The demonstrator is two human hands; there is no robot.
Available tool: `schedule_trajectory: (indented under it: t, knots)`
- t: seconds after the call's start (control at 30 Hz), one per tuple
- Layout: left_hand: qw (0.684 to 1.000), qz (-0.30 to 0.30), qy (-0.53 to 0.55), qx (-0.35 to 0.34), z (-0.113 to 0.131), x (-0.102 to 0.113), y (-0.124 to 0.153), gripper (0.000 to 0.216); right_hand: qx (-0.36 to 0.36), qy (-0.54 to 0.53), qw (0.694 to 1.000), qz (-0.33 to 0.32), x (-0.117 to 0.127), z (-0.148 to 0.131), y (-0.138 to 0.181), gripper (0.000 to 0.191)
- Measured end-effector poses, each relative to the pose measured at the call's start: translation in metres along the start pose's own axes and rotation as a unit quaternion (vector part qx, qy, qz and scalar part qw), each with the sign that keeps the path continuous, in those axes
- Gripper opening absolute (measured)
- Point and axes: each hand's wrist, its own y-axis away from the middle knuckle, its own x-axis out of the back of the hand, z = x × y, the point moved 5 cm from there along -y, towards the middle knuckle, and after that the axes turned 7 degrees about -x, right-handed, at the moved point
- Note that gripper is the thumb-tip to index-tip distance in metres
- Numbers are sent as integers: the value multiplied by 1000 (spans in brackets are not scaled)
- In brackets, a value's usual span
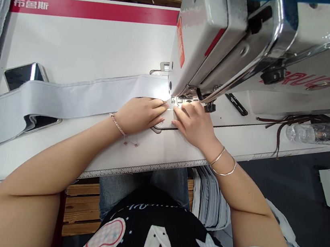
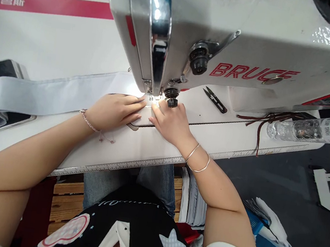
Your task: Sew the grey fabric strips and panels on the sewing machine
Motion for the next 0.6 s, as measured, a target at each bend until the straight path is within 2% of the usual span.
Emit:
schedule_trajectory:
  t: [0.23, 0.6]
  knots:
    - [1000, 14, 11, 2, -3, -1, 1, 44, 7, 4, 1000, 14, 0, 0, 0, 40]
    - [1000, 16, 18, 8, -7, -1, 1, 46, 0, -3, 1000, -6, -4, 1, -3, 45]
